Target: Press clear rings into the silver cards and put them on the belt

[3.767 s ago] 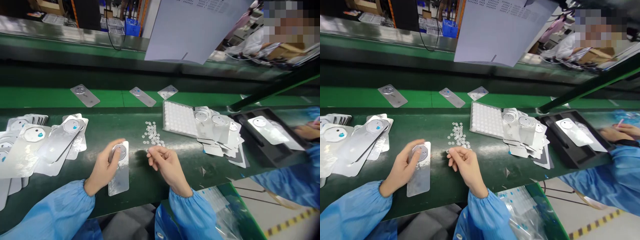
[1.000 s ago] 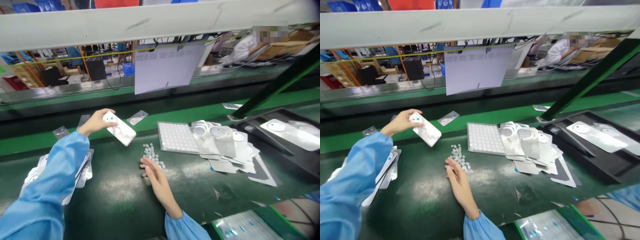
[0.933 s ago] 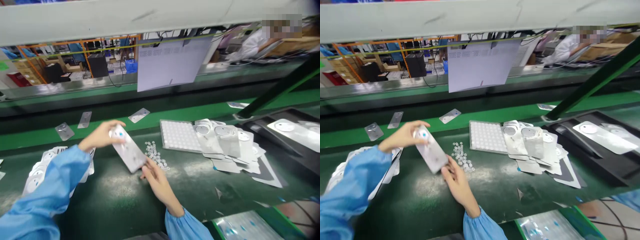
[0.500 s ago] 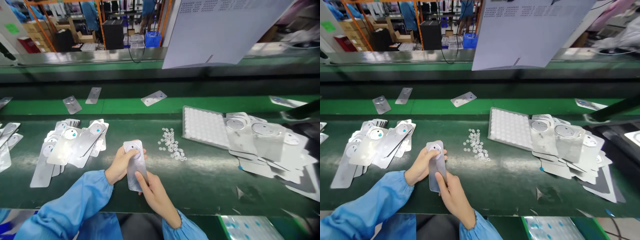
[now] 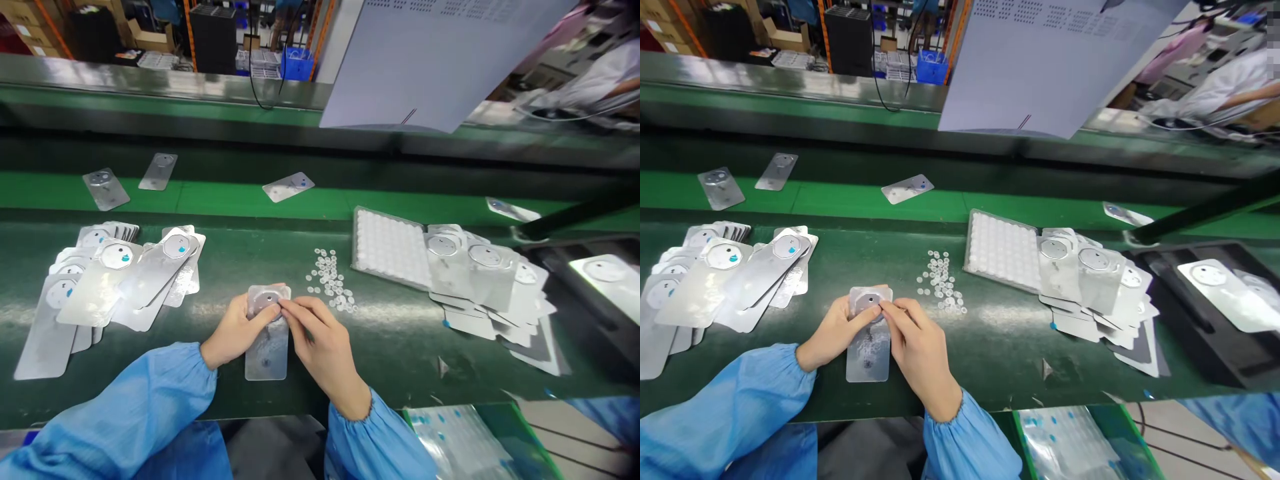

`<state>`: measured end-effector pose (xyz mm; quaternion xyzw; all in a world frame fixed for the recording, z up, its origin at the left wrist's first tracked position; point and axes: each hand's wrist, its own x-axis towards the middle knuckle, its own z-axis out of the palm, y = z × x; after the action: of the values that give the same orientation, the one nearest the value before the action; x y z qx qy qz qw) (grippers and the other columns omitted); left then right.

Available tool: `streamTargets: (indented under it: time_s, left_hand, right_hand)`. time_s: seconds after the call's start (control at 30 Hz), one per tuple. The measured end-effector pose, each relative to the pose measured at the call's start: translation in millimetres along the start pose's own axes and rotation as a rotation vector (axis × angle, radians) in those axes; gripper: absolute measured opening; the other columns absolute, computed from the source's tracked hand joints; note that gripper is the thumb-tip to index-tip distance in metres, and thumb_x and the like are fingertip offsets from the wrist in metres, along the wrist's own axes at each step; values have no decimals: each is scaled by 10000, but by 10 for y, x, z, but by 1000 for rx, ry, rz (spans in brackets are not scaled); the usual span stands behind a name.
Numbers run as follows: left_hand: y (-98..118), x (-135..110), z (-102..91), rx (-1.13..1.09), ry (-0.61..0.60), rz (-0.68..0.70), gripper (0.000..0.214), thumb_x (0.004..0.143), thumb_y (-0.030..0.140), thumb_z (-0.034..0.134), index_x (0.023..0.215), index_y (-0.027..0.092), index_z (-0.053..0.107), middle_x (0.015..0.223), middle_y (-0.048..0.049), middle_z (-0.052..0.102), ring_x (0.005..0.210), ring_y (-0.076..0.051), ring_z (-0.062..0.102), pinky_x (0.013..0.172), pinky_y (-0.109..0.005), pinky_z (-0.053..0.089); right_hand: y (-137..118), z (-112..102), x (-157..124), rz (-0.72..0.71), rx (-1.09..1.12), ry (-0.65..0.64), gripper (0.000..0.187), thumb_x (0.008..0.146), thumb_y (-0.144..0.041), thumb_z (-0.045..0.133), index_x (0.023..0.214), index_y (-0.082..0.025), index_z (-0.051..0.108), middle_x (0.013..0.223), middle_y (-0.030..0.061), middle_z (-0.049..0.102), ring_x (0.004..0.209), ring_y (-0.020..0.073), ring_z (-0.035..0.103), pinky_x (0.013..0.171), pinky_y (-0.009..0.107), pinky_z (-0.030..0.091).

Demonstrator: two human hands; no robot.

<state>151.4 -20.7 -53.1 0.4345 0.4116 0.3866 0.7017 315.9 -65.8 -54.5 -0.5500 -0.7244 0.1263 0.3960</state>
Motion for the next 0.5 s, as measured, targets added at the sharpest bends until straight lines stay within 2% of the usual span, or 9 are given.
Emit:
streamTargets:
  time_s: [0.1, 0.33, 0.5]
  left_hand:
    - [5, 5, -25, -87, -67, -63, 385, 887, 428, 716, 1167, 172, 780, 1137, -92, 780, 1095, -287, 703, 932, -332, 540]
    - [-5, 4, -23, -74, -64, -47, 326, 917, 403, 664, 1115, 189, 810, 1191, -75, 774, 1161, -290, 683, 1020, -355, 518]
    - [12, 16, -18, -109, -45, -69, 348, 875, 418, 695, 1092, 174, 816, 1170, -82, 781, 1178, -297, 680, 1040, -355, 507]
  right_hand:
    - [5, -30, 23, 3, -8, -12, 231, 1045, -239, 552, 1162, -250, 751, 1016, 75, 747, 875, 200, 730, 824, 325, 594]
    - [-25, -13, 55, -10, -129, -47, 231, 1058, -245, 507, 1055, -227, 737, 971, 70, 749, 762, 167, 703, 644, 259, 535]
    - [30, 5, 3, -141, -227, -45, 301, 1046, -131, 447, 1032, -217, 735, 973, 70, 758, 773, 162, 695, 644, 260, 507]
